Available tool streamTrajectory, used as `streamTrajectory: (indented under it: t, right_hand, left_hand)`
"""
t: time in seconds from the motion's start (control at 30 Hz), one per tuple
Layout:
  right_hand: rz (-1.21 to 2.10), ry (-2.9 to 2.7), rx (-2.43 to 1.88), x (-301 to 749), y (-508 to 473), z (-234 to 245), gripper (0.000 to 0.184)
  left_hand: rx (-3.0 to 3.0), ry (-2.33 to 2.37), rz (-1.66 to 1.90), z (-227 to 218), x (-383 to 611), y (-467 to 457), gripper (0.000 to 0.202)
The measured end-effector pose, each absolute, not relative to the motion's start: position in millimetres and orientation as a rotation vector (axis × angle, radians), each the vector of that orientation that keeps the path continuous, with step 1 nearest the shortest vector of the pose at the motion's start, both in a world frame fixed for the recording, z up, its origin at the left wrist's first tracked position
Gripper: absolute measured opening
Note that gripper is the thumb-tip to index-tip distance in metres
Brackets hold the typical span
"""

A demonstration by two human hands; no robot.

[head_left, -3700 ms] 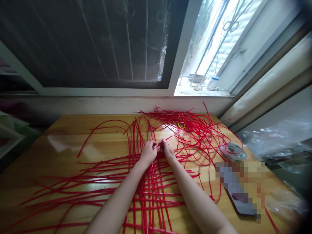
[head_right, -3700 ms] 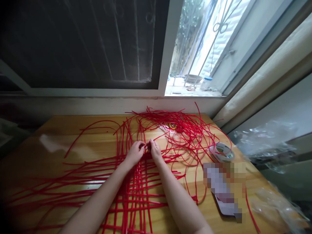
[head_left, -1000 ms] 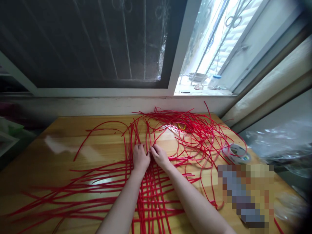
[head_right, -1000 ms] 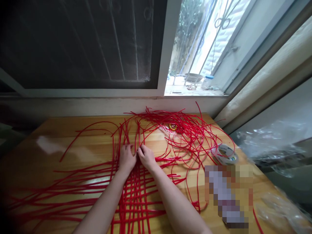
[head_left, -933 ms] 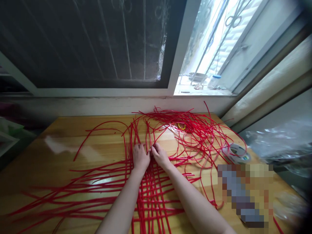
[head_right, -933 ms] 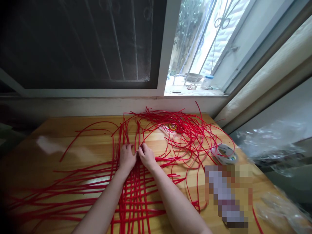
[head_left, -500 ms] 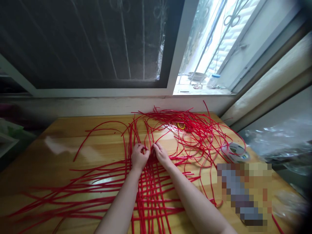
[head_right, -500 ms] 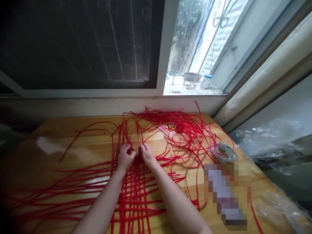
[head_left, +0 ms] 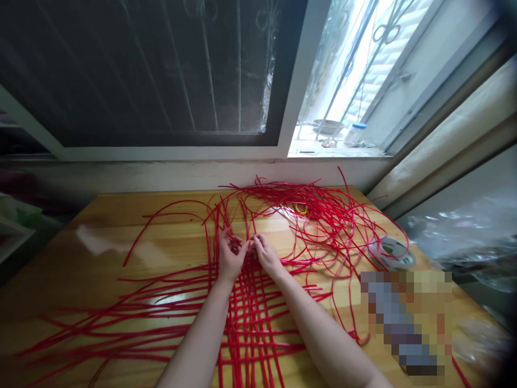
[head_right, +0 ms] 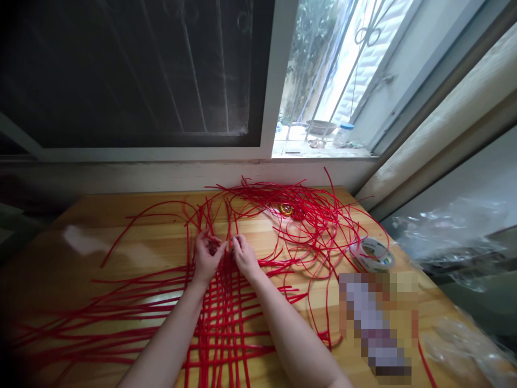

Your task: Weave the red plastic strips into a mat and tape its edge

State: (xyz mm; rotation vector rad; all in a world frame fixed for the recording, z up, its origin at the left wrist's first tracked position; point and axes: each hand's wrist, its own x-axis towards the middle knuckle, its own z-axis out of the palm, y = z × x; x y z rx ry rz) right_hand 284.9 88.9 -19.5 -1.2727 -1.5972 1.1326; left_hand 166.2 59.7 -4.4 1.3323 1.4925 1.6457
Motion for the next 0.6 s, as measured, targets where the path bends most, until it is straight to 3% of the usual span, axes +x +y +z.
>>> streamTrajectory:
  t: [0.1,0.33,0.6]
  right_hand:
    - [1.024,-1.683,-1.297,284.7,84.0,-16.2,0.024]
    - [0.786,-1.938,-1.307,285.3,72.0,2.1,0.014]
    - [0.634,-2.317,-1.319,266.8,73.0,25.0,0.014]
  left_hand:
    - [1.091,1.527,1.786,4.8,165.8,58.5,0.076]
    - [1.309,1.591,1.637,21.6,146.7,45.9,0.067]
    - [1.629,1.567,1.414,3.6,127.9,33.0,0.07]
